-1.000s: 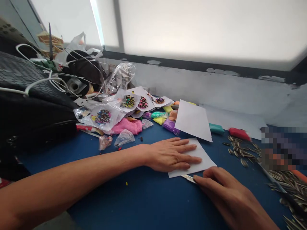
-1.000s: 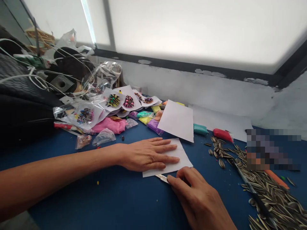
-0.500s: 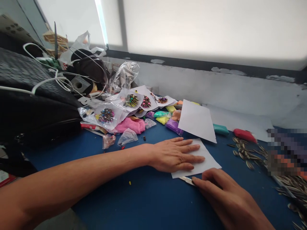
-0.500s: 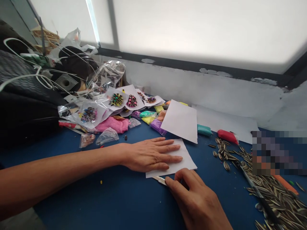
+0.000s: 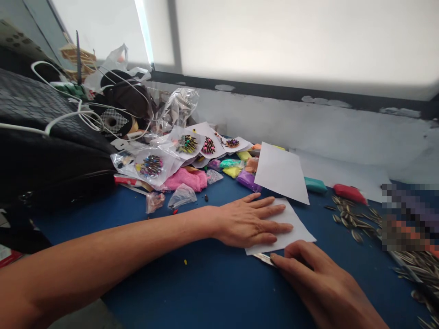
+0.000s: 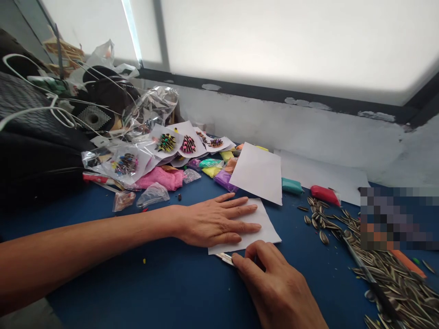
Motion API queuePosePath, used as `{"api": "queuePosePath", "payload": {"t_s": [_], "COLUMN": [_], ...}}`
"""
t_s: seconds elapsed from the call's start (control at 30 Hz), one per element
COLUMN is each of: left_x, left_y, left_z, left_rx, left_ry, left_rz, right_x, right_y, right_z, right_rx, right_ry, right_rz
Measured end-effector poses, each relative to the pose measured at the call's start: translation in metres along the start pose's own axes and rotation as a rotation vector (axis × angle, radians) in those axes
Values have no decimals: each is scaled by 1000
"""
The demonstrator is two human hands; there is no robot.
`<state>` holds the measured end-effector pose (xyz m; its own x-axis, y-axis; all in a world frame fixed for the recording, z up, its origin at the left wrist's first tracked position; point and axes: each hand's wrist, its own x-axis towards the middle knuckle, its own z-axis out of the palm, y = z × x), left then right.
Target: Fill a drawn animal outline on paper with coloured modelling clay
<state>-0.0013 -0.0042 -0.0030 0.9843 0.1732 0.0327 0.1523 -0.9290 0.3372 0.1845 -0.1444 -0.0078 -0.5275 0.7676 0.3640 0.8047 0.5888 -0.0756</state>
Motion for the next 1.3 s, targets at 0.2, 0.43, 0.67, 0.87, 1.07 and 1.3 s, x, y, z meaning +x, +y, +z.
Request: {"api": "queuePosePath", "payload": {"t_s": [0.2,0.43,0.67,0.87,1.07,1.3], "left_x": [0,0,0,-1,-2,-8], "left_y": [0,0,0,-1,-1,6], "left_z": [0,-1,0,1,1,-8], "left_rx": [-21,2,12,23,61,-216], "left_ry": [10,-2,3,34,195,202], "left_rz": [6,2,11,7,12,-86], "right_x": [0,2,5,-6,-19,-29], "right_y": [0,1,-6,-3,28,45], "right_z": [1,1,-2,-5,-19,-19], "right_rx": [1,18,49,91,-221,-504], "right_ry": [15,-23,-40,9,245,171], "right_rz": [22,16,4,2,241,361]}}
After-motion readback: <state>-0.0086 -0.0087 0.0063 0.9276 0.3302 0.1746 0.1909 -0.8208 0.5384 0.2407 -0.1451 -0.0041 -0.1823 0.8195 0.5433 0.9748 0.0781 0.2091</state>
